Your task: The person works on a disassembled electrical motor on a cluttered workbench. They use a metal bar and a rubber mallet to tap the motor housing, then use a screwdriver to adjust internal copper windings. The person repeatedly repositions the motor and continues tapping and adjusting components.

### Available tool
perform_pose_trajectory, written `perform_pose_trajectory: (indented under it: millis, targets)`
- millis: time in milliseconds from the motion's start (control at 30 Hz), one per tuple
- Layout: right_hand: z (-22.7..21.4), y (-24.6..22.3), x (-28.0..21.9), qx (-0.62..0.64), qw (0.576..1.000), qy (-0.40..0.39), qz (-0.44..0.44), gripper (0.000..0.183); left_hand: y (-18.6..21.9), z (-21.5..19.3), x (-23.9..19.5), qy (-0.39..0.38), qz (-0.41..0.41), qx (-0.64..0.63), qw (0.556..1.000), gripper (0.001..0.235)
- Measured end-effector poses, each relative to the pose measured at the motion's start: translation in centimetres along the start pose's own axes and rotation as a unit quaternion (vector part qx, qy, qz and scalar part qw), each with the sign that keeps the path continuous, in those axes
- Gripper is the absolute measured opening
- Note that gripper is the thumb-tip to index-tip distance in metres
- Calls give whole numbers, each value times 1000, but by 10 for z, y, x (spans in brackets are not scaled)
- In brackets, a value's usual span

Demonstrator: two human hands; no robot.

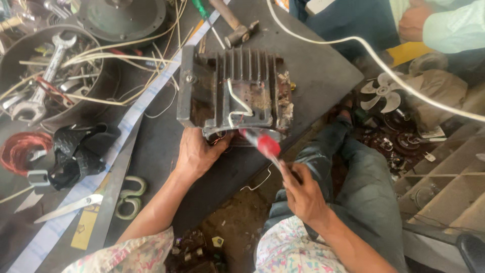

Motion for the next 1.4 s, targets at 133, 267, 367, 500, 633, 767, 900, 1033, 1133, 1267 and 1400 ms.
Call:
perform_pose_trajectory:
  millis: [133, 267, 367, 500, 633, 767, 900, 1033, 1133, 1267, 1400]
  targets:
    - [6, 8, 0, 18, 996, -55, 65, 65, 16, -5, 1, 13, 70, -32, 997, 29]
    - [0, -5, -3, 6, 1000, 1, 7, 61, 18, -4, -1, 15, 70, -34, 997, 31]
    - [21, 9, -10, -9, 994, -78, 79, 62, 21, -7, -3, 27, 74, -28, 997, 32]
    - [13, 0, -15, 62, 997, -11, 37, 65, 21, -6, -2, 20, 85, -44, 995, 33]
    - [23, -12, -25, 115, 993, 7, -2, 73, -1, -1, -1, 15, 24, -14, 999, 38]
    - [20, -5, -39, 126, 992, 16, 5, 71, 18, -5, -2, 80, 129, 20, 988, 53]
    - [12, 20, -61, 172, 979, 7, 110, 64, 43, 2, -22, 131, 178, 55, 974, 60]
    - [11, 21, -75, 215, 964, 23, 152, 65, 44, 15, -40, 178, 99, 75, 976, 72]
    - [26, 11, -69, 284, 946, 6, 153, 67, 38, 21, -46, 215, 66, 46, 973, 63]
    - [33, -10, -53, 355, 927, 10, 121, 67, 47, 36, -55, 251, 103, 109, 956, 71]
    - [36, -6, -47, 396, 901, 6, 179, 66, 54, 44, -59, 275, 130, 178, 936, 75]
Point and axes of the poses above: each hand's wrist, its own x-axis towards the middle knuckle, its own z-axis out of the palm, y = z × x, the point moved 10 cm from there along x, towards the middle knuckle, and after that the axes turned 10 degrees about -x, right-handed, at the moved point
